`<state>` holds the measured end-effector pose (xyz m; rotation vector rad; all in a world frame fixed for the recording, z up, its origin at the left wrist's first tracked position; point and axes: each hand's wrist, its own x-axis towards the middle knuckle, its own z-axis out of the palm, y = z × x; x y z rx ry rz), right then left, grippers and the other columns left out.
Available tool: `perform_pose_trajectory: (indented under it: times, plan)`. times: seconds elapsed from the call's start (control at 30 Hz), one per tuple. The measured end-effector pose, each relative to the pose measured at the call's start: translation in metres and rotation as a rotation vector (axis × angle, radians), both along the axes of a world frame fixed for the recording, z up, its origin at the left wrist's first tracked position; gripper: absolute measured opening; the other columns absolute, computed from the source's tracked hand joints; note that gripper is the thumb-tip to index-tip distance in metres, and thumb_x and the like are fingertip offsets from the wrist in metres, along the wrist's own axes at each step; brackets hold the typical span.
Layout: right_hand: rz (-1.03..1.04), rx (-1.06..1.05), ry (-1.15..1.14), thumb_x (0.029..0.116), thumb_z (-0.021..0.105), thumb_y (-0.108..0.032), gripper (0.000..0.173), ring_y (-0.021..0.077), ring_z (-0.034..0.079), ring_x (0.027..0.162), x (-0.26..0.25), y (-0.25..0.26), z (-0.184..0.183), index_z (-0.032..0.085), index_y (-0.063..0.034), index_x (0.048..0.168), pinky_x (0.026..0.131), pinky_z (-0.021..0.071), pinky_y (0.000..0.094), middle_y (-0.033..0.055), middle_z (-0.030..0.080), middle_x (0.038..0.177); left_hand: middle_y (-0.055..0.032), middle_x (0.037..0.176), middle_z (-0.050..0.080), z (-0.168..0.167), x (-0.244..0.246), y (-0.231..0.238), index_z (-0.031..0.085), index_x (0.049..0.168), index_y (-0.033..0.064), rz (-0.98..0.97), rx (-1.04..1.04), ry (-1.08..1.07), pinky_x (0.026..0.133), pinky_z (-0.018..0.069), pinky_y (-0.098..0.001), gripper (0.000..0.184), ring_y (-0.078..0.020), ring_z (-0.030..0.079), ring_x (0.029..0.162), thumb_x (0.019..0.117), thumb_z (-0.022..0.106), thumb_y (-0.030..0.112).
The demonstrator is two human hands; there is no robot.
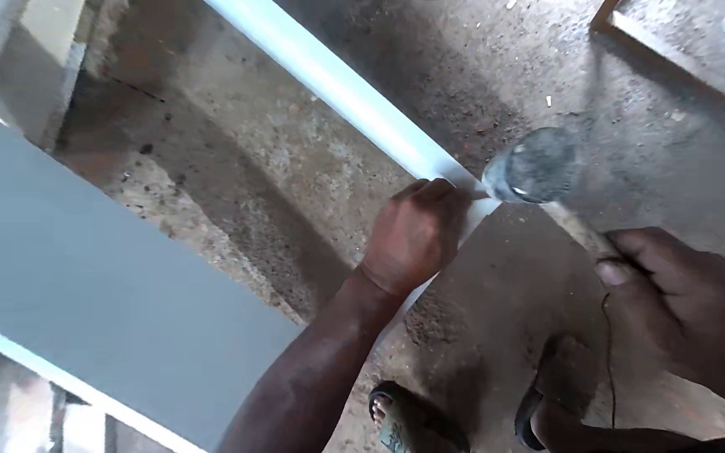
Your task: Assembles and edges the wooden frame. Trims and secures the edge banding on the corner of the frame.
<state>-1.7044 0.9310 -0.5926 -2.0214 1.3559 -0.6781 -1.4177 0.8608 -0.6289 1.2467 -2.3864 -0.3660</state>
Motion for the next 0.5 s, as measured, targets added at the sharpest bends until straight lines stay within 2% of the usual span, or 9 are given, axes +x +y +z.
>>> perform_pose_trajectory:
  times: [0.1, 0.2, 0.37, 0.5]
  plan:
    - [-0.038, -0.064, 0.06, 0.1097, 0.039, -0.038, 0.037, 0.002, 0.048, 0.051, 0.0091, 0.0056, -0.0021, 0.061, -0.009, 0.118, 0.044, 0.0422, 0.0239, -0.0048, 0.052, 0.068, -0.0096, 0.091, 0.072, -0.0026, -0.0003, -0.0014, 0.076, 0.094, 0.0052, -0.006, -0.025, 0.006, 0.074, 0.0571, -0.0375, 0.02, -0.0241, 0.069, 0.084, 0.0976, 0.058, 0.012]
    - [-0.059, -0.043, 0.123, 0.1079, 0.04, -0.035, 0.036, 0.0034, 0.048, 0.049, 0.0113, 0.0078, -0.0025, 0.061, -0.0105, 0.122, 0.041, 0.0416, 0.0268, -0.0061, 0.053, 0.066, -0.0101, 0.095, 0.073, -0.0039, 0.0015, -0.0027, 0.076, 0.096, 0.0052, -0.026, -0.025, -0.003, 0.078, 0.0581, -0.0383, 0.022, -0.0247, 0.071, 0.089, 0.0997, 0.057, 0.014]
    - [-0.068, -0.1, 0.062, 0.1096, 0.04, -0.034, 0.036, 0.0021, 0.048, 0.051, 0.0111, 0.0112, -0.0007, 0.059, -0.008, 0.125, 0.044, 0.0432, 0.0236, -0.0043, 0.052, 0.069, -0.0094, 0.091, 0.072, -0.0031, 0.0025, -0.0056, 0.076, 0.096, 0.0056, -0.052, -0.025, -0.035, 0.074, 0.0572, -0.0395, 0.021, -0.0254, 0.07, 0.086, 0.099, 0.056, 0.014]
    - [-0.101, -0.099, 0.058, 0.1083, 0.042, -0.031, 0.034, 0.0015, 0.047, 0.052, 0.0069, 0.0055, -0.0027, 0.06, -0.007, 0.123, 0.044, 0.0421, 0.0232, -0.0055, 0.052, 0.069, -0.0094, 0.092, 0.072, -0.0034, 0.0021, -0.0059, 0.076, 0.098, 0.0055, -0.05, -0.03, -0.032, 0.075, 0.0573, -0.0392, 0.021, -0.0249, 0.07, 0.086, 0.0998, 0.056, 0.014]
